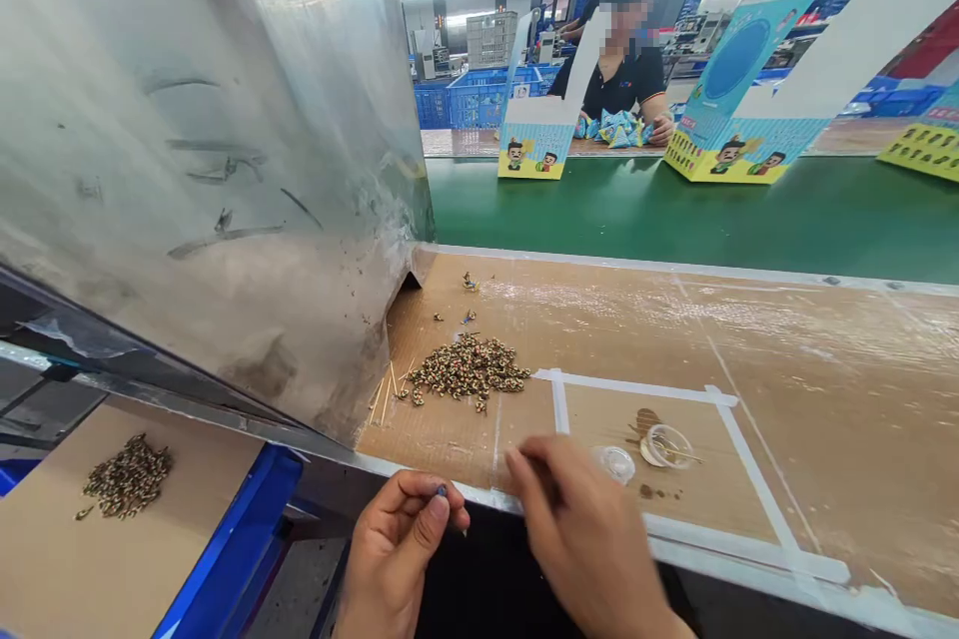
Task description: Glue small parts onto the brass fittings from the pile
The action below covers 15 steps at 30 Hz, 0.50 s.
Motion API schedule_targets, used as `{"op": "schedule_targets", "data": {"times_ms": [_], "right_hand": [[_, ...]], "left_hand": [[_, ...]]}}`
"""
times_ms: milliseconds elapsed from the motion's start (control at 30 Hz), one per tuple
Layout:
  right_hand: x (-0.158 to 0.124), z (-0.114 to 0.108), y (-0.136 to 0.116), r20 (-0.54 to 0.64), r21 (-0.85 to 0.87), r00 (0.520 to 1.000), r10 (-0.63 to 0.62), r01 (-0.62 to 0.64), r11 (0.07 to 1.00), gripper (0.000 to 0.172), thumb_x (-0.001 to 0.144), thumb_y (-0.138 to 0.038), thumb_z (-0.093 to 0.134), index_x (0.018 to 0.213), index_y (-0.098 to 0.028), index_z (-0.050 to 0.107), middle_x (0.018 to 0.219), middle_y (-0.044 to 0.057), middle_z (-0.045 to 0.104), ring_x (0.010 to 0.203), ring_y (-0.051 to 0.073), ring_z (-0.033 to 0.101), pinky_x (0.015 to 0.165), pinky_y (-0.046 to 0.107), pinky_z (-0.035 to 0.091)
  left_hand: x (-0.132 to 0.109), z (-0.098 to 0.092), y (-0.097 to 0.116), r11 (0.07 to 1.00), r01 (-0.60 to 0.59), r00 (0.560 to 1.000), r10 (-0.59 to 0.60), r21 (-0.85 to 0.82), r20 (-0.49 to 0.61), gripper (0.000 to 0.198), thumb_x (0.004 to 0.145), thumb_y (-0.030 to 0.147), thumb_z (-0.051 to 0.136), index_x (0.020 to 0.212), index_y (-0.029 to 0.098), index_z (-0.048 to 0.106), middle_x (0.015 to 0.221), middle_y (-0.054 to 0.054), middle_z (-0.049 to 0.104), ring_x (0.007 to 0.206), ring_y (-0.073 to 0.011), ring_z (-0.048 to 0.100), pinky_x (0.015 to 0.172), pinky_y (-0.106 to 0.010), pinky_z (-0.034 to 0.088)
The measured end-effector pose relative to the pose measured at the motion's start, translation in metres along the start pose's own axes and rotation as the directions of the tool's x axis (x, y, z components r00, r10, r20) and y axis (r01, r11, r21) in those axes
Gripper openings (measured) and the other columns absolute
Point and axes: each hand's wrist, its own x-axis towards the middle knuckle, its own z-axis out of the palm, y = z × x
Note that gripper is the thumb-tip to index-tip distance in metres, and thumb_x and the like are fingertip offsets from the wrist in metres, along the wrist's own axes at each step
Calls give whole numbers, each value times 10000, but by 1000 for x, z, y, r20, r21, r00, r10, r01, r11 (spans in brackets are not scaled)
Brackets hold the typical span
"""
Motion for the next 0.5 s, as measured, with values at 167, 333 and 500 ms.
{"op": "schedule_targets", "data": {"times_ms": [167, 333, 500], "right_hand": [[38, 64, -9, -8, -111, 986, 164, -164, 980, 125, 1008, -269, 665, 926, -180, 695, 880, 84, 755, 706, 254, 720, 541, 301, 333], [37, 74, -3, 15, -118, 979, 203, -200, 973, 117, 995, -237, 676, 890, -190, 696, 918, 84, 735, 677, 238, 664, 550, 303, 195], [28, 71, 6, 76, 34, 988, 132, -135, 990, 143, 985, -190, 566, 873, -211, 652, 949, 76, 681, 699, 214, 627, 574, 295, 280]], "left_hand": [[-4, -8, 2, 998, -55, 998, 55, 0, -28, 373, 652, 449, 1010, 781, 184, 781, 730, -9, 768, 680, -128, 694, 731, -202, 568], [-4, -16, -3, 998, -54, 997, 54, -14, -49, 366, 667, 439, 1003, 798, 177, 784, 749, -18, 774, 675, -130, 699, 715, -209, 563], [2, -16, -6, 999, -42, 999, 42, 10, -9, 338, 709, 422, 984, 821, 179, 776, 773, -23, 783, 708, -131, 704, 761, -212, 569]]}}
